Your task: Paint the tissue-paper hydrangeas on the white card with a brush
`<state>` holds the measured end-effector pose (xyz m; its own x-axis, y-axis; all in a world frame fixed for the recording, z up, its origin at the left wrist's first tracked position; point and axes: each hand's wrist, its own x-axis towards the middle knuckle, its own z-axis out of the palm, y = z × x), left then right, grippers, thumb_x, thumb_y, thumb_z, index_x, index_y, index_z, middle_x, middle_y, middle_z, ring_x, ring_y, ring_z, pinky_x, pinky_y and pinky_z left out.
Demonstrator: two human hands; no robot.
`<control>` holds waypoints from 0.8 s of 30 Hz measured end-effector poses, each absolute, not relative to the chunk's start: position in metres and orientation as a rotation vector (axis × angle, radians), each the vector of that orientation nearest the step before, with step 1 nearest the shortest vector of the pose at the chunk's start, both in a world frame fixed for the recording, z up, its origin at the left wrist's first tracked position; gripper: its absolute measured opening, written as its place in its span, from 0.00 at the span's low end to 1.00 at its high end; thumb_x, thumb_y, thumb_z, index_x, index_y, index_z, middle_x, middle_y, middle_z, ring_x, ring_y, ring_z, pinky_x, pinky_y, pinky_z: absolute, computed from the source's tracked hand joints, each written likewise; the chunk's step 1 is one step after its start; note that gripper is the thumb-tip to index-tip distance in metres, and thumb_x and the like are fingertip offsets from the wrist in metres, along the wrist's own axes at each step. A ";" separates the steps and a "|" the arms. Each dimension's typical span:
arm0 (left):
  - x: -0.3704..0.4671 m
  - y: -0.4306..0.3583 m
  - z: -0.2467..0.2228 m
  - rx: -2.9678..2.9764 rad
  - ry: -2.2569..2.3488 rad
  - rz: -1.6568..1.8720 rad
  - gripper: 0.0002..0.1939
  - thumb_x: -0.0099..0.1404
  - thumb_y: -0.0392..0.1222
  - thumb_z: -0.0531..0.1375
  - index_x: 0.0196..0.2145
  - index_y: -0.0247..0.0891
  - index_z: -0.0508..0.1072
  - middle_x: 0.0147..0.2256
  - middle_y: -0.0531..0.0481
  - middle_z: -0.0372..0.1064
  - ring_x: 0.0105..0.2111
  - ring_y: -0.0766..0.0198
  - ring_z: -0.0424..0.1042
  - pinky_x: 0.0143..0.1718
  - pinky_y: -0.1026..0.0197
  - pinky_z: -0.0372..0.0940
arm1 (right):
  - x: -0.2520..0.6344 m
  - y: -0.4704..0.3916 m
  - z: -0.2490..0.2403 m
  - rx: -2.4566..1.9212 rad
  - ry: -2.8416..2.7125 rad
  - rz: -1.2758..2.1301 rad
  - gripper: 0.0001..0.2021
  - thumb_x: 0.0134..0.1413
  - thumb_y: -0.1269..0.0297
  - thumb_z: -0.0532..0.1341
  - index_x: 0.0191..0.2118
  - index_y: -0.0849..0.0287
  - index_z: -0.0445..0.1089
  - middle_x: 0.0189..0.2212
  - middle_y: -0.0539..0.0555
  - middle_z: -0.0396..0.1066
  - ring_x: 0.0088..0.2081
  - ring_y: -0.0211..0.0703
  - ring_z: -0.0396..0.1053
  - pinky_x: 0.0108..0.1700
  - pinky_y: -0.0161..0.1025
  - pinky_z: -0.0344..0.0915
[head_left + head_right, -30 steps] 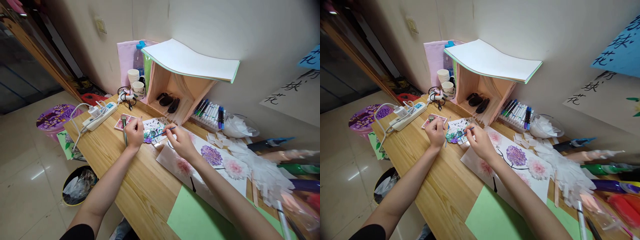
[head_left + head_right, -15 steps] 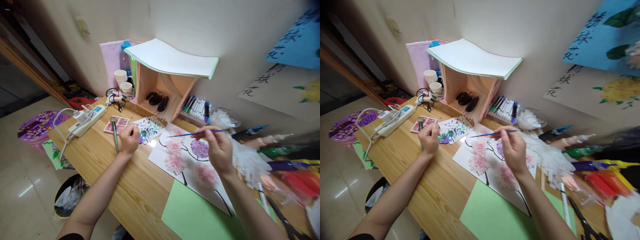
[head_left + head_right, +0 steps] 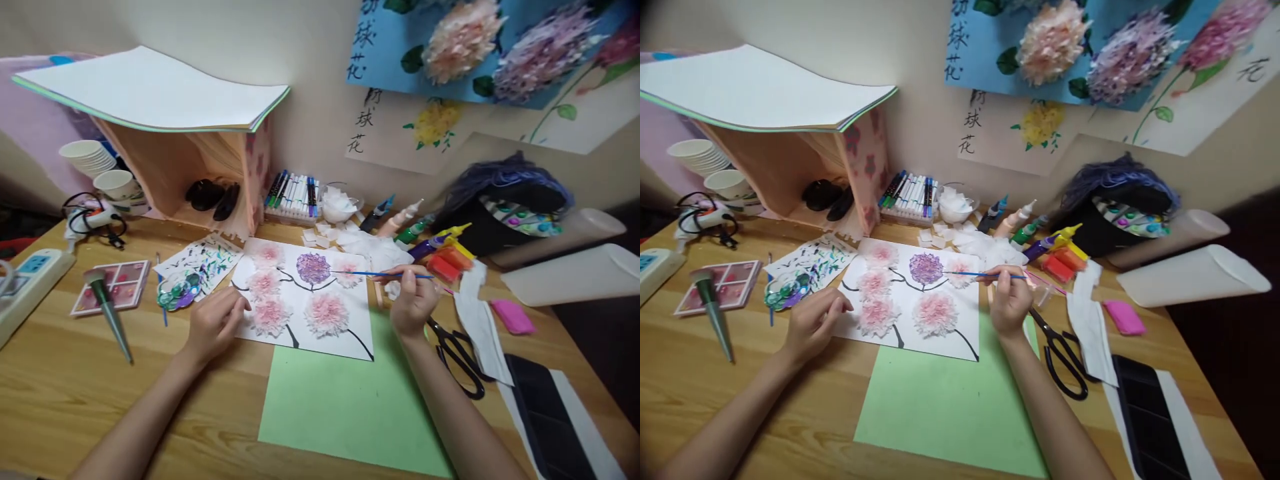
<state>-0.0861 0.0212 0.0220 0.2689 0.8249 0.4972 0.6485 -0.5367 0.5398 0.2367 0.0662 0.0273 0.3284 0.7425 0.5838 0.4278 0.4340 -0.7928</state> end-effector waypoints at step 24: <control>-0.104 0.027 0.017 2.334 1.518 1.343 0.13 0.62 0.29 0.53 0.22 0.38 0.68 0.18 0.54 0.63 0.19 0.67 0.64 0.23 0.63 0.58 | 0.234 0.067 0.010 -1.226 -1.303 0.436 0.12 0.62 0.62 0.51 0.31 0.58 0.67 0.23 0.49 0.72 0.24 0.37 0.73 0.27 0.35 0.69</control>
<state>-0.1045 0.0267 0.0170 0.1410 0.7627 0.6312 0.7191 -0.5171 0.4642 0.2341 0.0672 0.0100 0.2944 0.8254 0.4817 0.3688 0.3669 -0.8540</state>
